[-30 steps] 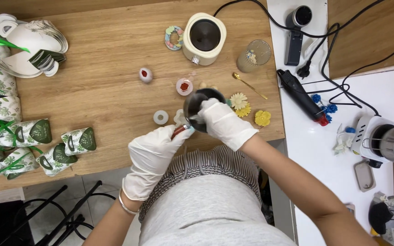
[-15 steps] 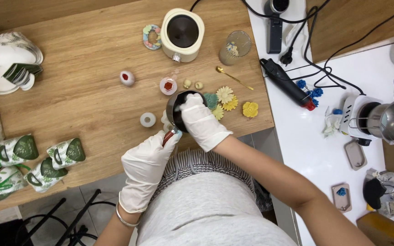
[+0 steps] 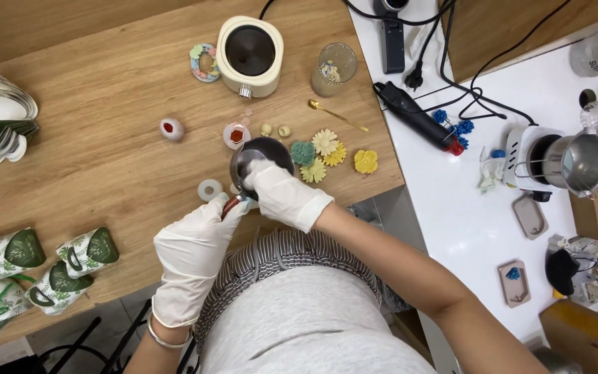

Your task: The person places small red and yellow flower-shaped pieces into white circular molds on a wooden table. They then stir a green substance in a small pot on a warmer and retrieve a white mold from a shelf.

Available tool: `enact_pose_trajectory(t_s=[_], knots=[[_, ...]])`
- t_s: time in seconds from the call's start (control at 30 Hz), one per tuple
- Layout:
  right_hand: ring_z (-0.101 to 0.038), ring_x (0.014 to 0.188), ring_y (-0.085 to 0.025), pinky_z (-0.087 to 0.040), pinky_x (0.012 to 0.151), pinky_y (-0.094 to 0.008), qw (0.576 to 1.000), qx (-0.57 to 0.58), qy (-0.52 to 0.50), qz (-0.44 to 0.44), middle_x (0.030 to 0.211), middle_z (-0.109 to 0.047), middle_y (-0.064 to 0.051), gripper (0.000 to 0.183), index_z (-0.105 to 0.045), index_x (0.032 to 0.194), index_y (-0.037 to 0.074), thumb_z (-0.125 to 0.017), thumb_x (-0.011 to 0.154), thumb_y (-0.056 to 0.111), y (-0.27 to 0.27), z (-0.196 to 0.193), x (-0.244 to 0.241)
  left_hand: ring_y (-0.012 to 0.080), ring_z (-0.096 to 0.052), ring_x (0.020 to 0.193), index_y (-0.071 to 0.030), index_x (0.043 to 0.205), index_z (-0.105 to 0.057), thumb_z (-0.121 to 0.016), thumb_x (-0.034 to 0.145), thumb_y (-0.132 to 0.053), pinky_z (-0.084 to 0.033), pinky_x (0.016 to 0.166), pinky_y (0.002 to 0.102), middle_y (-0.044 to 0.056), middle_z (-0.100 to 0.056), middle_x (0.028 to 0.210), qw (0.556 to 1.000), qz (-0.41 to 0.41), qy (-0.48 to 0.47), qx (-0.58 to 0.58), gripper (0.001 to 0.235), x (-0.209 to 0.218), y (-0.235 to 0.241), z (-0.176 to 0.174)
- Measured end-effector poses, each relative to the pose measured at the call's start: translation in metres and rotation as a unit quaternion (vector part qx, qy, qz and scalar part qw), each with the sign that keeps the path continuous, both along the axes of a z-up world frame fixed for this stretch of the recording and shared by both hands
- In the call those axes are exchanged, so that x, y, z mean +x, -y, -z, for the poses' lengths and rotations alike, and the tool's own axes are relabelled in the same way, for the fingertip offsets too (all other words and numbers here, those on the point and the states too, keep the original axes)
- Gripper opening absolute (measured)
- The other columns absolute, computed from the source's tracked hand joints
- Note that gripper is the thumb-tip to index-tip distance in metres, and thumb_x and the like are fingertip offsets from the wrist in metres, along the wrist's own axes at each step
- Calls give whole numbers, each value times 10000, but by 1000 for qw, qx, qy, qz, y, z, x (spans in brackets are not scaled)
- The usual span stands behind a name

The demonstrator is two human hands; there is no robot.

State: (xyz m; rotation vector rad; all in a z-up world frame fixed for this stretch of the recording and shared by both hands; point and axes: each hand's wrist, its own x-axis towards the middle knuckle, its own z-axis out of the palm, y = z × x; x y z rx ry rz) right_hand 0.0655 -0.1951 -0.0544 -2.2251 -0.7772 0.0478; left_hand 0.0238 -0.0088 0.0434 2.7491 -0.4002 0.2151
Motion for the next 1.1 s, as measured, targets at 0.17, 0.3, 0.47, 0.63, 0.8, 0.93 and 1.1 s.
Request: enact_pose_trajectory(t_s=[0.17, 0.3, 0.47, 0.63, 0.8, 0.93, 1.1], knots=[[-710, 915, -309, -585, 849, -390, 966, 58, -244, 58, 999, -739, -189, 271, -760, 944, -14, -551, 793, -98, 36, -45, -4, 243, -622, 470, -171, 978, -771, -722, 912, -462, -462, 427, 351, 60, -653, 584, 995, 20, -63, 72, 303, 13, 9, -10], [-715, 758, -188, -595, 664, -315, 826, 168, -457, 283, 954, -796, -153, 275, -791, 945, 17, -547, 895, -102, 96, -80, 3, 195, -618, 444, -119, 842, -755, -666, 988, -539, -451, 437, 339, 34, -650, 595, 984, -21, -168, 61, 453, 39, 6, 2], [-726, 760, -191, -605, 683, -307, 830, 78, -296, 467, 943, -765, -147, 174, -757, 969, 17, -613, 881, -23, 166, -30, 2, 157, -639, 545, -99, 918, -760, -689, 948, -562, -474, 548, 317, 22, -676, 606, 960, -149, -185, -149, 470, 101, 22, -3], [-689, 826, -236, -552, 760, -320, 829, -312, -166, 434, 967, -736, -153, 174, -740, 1092, 59, -676, 934, 95, 218, 71, -8, 92, -613, 593, -62, 948, -728, -694, 932, -512, -480, 581, 282, 19, -705, 670, 869, -231, -276, -341, 452, 152, 45, 39], [-600, 1224, -310, -434, 1036, -520, 845, -300, -279, 344, 1356, -651, -120, 525, -637, 1391, 226, -580, 955, 513, 95, -14, 20, 95, -611, 555, -81, 980, -704, -684, 920, -467, -487, 547, 302, 26, -719, 674, 849, -232, -275, -387, 391, 166, 61, 70], [-461, 1387, -390, -184, 1059, -680, 915, -291, -131, 247, 1464, -567, -163, 872, -512, 1436, 158, -667, 783, 716, 69, 65, 24, 110, -617, 547, -64, 985, -681, -660, 947, -471, -498, 556, 307, 26, -732, 691, 859, -237, -283, -355, 409, 166, 69, 88], [-598, 1257, -332, -201, 1191, -645, 891, -372, -168, 199, 1232, -705, -133, 759, -500, 1555, 193, -678, 907, 544, 64, 102, 38, 142, -670, 671, -78, 1121, -662, -619, 958, -476, -519, 667, 316, 31, -771, 779, 866, -212, -283, -355, 432, 167, 72, 100]])
